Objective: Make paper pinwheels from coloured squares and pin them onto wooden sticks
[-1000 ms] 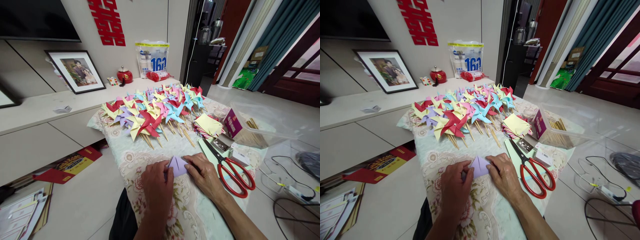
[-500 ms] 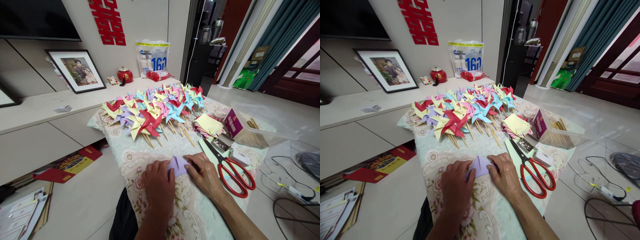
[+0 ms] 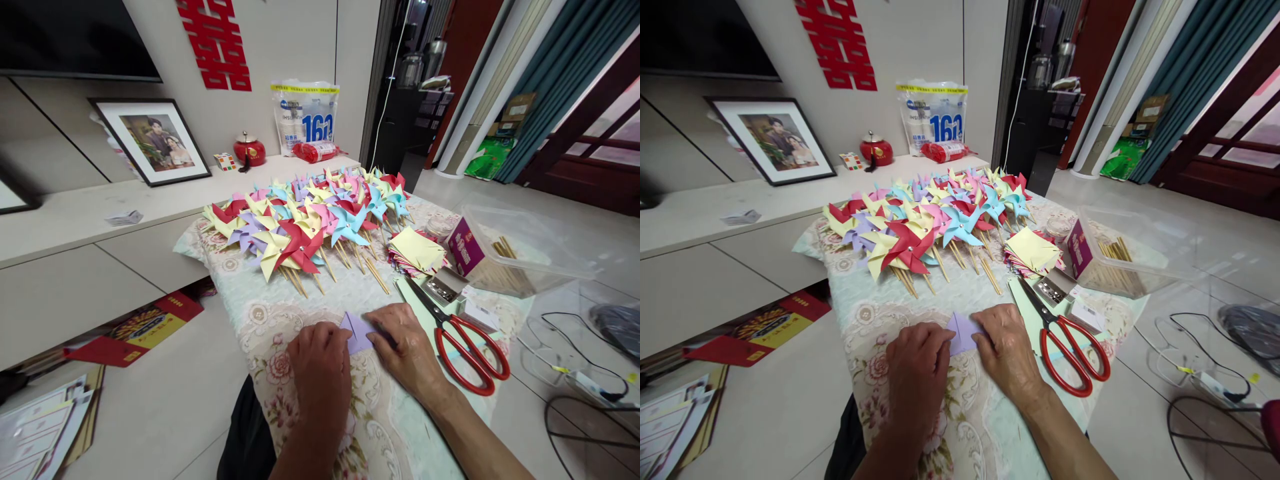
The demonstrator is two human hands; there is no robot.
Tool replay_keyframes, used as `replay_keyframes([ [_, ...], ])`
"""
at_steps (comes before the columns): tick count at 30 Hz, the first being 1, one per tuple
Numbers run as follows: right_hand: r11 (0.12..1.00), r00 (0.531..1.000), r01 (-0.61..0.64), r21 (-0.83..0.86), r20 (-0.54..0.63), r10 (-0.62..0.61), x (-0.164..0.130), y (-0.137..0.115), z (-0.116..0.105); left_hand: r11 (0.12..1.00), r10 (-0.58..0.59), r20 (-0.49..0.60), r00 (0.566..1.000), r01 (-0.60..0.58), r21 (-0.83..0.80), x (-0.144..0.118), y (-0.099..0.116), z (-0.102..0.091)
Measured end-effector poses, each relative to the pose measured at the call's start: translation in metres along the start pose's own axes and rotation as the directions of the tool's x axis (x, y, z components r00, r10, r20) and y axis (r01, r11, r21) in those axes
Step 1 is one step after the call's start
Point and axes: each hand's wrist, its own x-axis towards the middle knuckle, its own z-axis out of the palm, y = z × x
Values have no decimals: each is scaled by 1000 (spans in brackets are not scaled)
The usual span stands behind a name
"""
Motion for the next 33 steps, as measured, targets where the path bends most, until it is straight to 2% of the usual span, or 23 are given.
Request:
replay_keyframes([
  [8,994,991,112,8,68,-112,-1,-5,-2,992,125,28,992,-125,-14,-7,2,-1],
  [16,980,974,194,-52,128,-186,-13,-14,-7,951,287,9,958,-286,118,-29,-2,-1],
  [22,961,975,195,-198,143,-168,-31,-27,-8,952,272,27,962,-273,140,-44,-2,1],
  [28,947,973,192,-258,178,-149,-34,-28,-7,965,218,88,972,-228,132,-43,2,-4],
  [33,938,964,221,-267,203,-170,-39,-24,-8,962,219,109,970,-233,139,-44,5,-9],
])
